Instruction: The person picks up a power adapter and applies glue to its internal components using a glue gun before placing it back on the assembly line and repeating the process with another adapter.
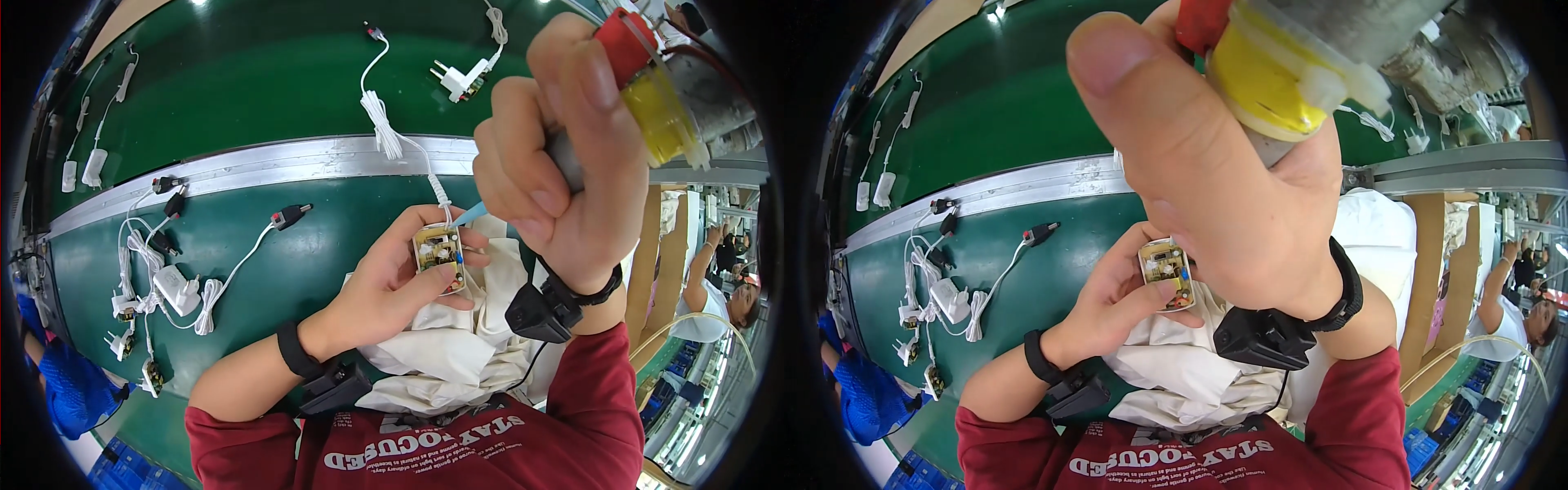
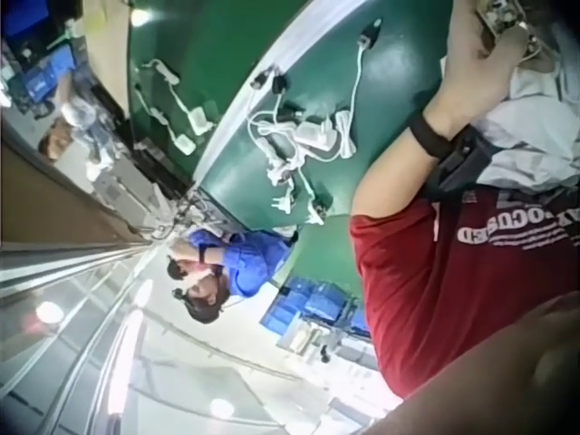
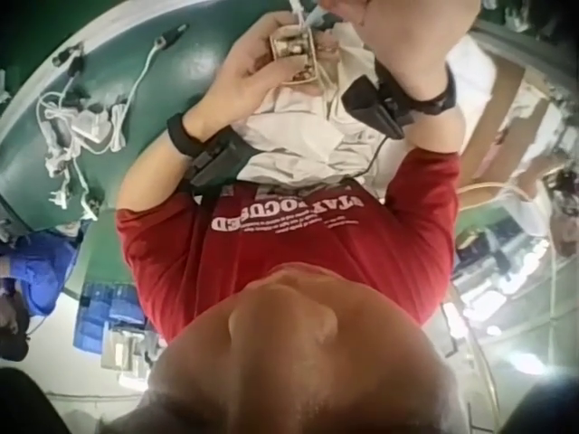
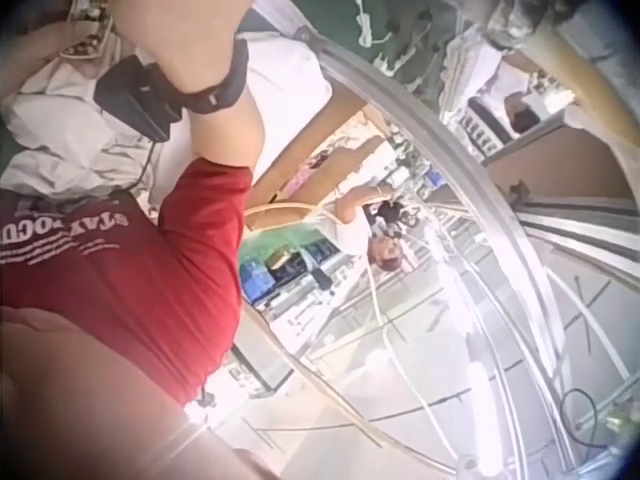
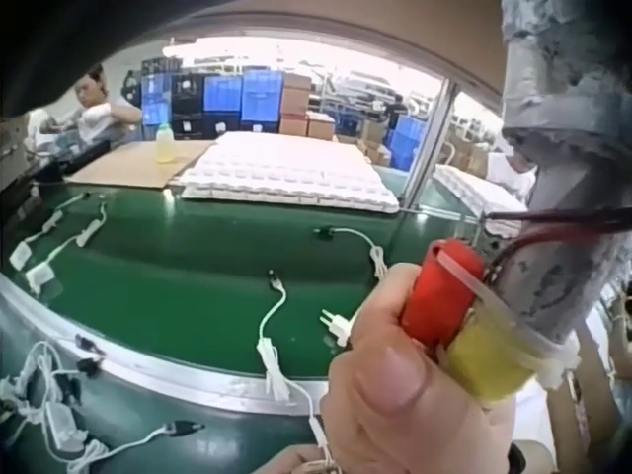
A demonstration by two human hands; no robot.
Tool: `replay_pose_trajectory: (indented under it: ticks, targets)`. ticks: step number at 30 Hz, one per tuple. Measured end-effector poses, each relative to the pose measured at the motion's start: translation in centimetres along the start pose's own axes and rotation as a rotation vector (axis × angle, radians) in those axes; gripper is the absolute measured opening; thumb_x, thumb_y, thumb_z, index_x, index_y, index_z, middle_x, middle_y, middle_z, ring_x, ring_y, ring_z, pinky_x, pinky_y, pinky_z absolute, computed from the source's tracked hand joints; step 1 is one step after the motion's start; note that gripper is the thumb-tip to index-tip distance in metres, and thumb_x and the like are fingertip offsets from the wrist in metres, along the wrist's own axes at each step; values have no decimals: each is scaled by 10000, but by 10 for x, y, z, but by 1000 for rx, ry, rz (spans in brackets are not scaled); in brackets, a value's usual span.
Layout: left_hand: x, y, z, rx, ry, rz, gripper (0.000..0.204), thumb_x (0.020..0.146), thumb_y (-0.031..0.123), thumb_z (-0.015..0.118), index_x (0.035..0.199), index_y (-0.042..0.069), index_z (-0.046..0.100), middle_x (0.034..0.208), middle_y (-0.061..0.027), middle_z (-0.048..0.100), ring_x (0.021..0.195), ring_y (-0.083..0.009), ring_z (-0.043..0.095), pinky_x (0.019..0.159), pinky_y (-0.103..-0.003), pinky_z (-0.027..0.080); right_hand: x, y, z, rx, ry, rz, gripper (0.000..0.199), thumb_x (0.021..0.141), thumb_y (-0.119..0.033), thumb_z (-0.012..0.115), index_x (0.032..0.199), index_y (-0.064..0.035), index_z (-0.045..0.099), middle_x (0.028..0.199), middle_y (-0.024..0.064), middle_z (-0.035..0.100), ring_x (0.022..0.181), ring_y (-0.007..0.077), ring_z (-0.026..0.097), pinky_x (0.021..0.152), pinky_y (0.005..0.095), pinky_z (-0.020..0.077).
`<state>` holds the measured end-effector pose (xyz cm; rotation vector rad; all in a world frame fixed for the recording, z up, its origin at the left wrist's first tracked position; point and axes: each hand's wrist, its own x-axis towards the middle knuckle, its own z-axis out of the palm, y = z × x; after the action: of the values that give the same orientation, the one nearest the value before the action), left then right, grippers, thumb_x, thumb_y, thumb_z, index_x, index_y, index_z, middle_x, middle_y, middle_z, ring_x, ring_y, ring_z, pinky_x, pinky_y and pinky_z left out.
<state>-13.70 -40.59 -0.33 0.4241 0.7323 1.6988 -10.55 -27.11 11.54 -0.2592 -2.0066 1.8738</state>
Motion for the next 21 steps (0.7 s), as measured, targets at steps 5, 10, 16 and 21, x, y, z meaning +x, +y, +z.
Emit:
replay_pose_trajectory:
  ticks: [5, 10, 16, 21]
  targets:
    - [1, -4, -4, 2, -24, 25, 447, 918, -42, 421, 1335, 61, 297, 1287, -137, 469, 1184, -232, 505, 874, -379, 547, 1, 3, -3, 22, -20, 4, 297, 1004, -354, 341, 971, -71, 423, 477, -35, 328, 343, 45, 273, 345, 205, 245]
    - [2, -3, -7, -9, -11, 19, 440, 915, -43, 411, 1332, 59, 312, 1274, -138, 477, 1189, -235, 503, 882, -382, 543, 3, 5, -3, 47, -45, 4, 296, 1006, -357, 334, 966, -75, 417, 476, -34, 329, 343, 46, 274, 346, 206, 246]
    - [11, 1, -25, -132, 178, 27, 406, 924, -10, 398, 1321, 45, 337, 1263, -150, 488, 1185, -252, 511, 882, -395, 543, -1, 11, -2, 85, -95, 25, 296, 1007, -360, 325, 960, -81, 409, 476, -33, 330, 343, 48, 276, 346, 207, 248]
    - [9, 3, -31, -145, 166, 83, 388, 932, 20, 393, 1317, 33, 349, 1258, -161, 492, 1174, -259, 524, 881, -407, 544, 3, 15, 7, 109, -157, 36, 295, 1009, -363, 318, 955, -85, 403, 475, -32, 331, 342, 49, 277, 347, 208, 249]
